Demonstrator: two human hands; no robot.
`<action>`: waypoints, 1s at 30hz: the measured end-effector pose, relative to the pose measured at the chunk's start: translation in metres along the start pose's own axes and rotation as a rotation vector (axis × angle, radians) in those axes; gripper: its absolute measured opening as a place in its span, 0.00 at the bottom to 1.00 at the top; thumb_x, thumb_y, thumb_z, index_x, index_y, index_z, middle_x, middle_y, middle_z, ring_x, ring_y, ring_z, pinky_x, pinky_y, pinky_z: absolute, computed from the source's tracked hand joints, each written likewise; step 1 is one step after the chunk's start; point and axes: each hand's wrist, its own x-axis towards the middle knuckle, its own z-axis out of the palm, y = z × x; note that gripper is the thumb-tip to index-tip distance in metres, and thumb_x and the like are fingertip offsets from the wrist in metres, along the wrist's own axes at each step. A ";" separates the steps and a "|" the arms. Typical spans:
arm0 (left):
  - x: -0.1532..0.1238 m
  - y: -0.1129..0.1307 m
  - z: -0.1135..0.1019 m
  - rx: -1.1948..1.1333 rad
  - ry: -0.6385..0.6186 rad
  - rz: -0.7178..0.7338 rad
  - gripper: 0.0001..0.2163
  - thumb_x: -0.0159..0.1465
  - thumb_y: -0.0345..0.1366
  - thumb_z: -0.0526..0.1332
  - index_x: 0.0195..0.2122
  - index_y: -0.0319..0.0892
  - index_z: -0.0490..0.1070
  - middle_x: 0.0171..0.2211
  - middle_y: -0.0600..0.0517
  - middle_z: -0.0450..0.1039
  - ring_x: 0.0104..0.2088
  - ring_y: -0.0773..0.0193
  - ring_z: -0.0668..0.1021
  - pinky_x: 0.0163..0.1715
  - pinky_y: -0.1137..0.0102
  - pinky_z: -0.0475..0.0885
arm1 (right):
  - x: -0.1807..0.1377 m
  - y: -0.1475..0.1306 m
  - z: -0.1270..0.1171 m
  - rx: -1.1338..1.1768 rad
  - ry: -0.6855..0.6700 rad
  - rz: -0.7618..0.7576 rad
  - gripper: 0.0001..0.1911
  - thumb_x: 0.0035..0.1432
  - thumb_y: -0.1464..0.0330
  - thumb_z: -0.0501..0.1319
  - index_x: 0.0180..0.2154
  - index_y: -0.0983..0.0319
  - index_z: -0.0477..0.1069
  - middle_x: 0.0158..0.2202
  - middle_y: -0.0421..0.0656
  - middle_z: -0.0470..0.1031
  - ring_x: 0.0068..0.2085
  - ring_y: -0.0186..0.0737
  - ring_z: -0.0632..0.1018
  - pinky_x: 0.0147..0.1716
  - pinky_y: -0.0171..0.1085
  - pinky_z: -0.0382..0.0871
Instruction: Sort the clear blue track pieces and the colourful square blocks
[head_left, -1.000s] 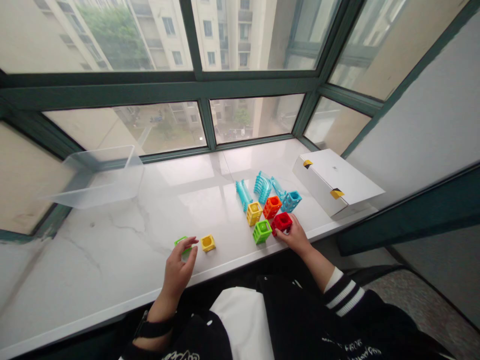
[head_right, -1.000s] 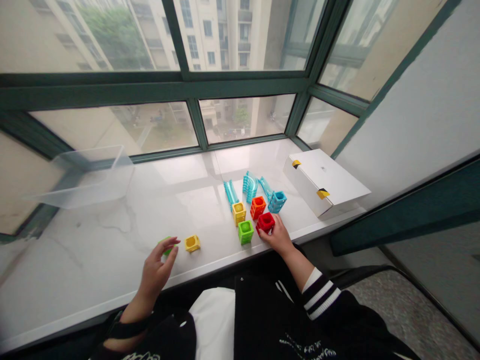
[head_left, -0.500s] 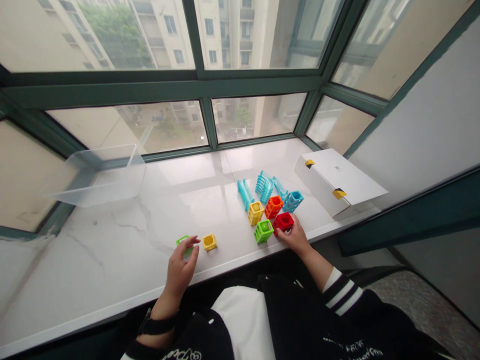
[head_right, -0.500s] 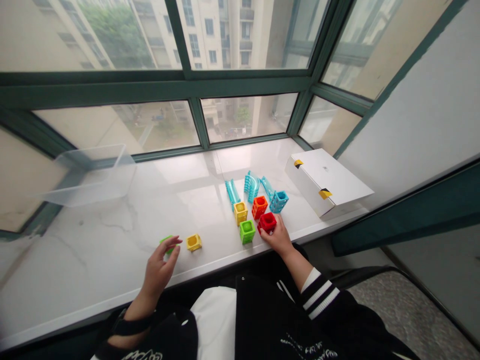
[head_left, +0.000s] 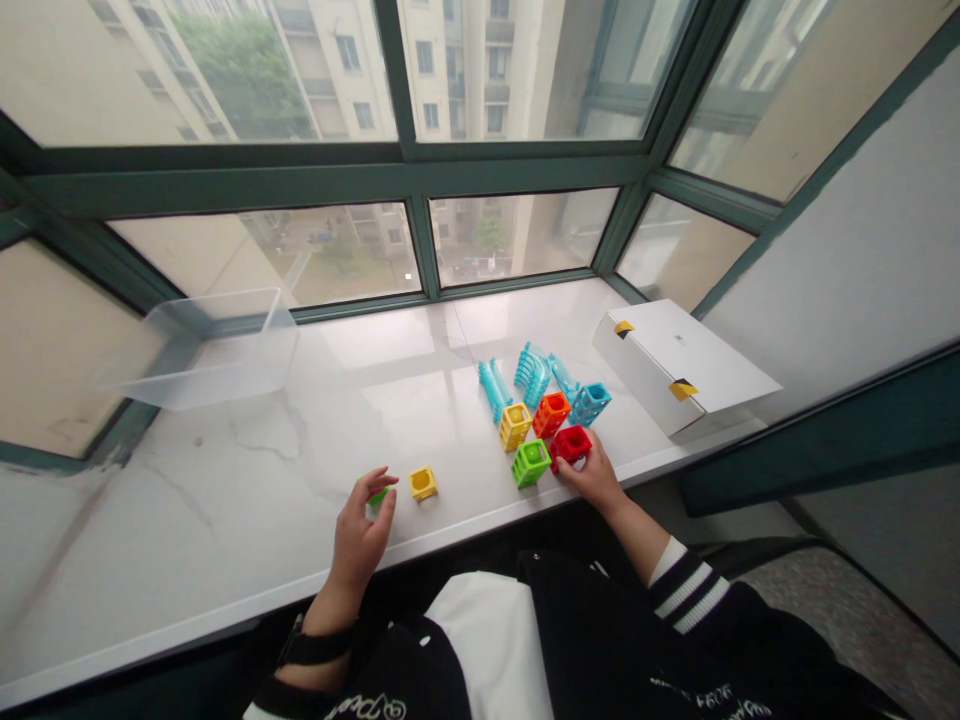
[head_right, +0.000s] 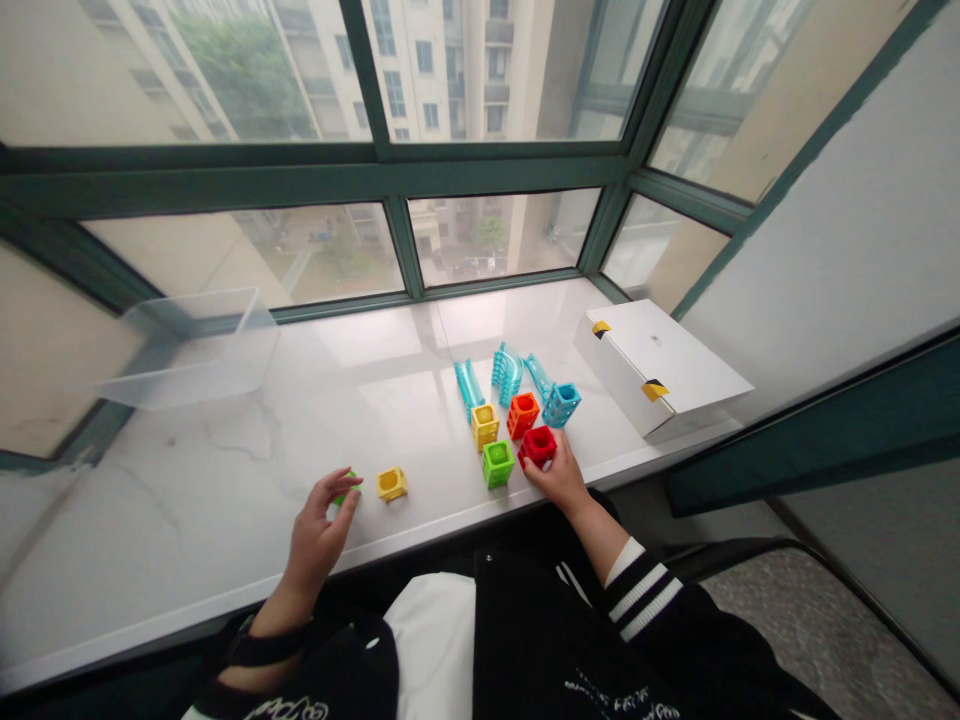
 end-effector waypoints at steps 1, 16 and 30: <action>0.000 -0.001 0.000 0.002 0.003 0.002 0.19 0.70 0.47 0.61 0.59 0.46 0.69 0.47 0.46 0.81 0.49 0.53 0.83 0.54 0.53 0.79 | 0.000 0.000 0.000 0.003 0.001 -0.001 0.28 0.54 0.58 0.67 0.55 0.59 0.66 0.49 0.49 0.74 0.51 0.53 0.78 0.55 0.53 0.75; 0.010 -0.036 -0.014 0.296 0.093 0.064 0.31 0.67 0.43 0.60 0.71 0.43 0.57 0.61 0.39 0.69 0.62 0.44 0.74 0.67 0.45 0.66 | 0.003 0.004 -0.013 0.027 -0.122 0.045 0.33 0.56 0.52 0.70 0.58 0.59 0.68 0.53 0.51 0.73 0.52 0.54 0.77 0.49 0.51 0.77; 0.012 -0.070 -0.009 0.347 -0.039 -0.121 0.31 0.61 0.42 0.59 0.66 0.39 0.63 0.58 0.36 0.74 0.59 0.42 0.77 0.62 0.46 0.71 | 0.000 -0.008 -0.056 0.120 0.107 -0.033 0.32 0.68 0.55 0.57 0.69 0.57 0.57 0.62 0.55 0.68 0.48 0.49 0.76 0.51 0.54 0.75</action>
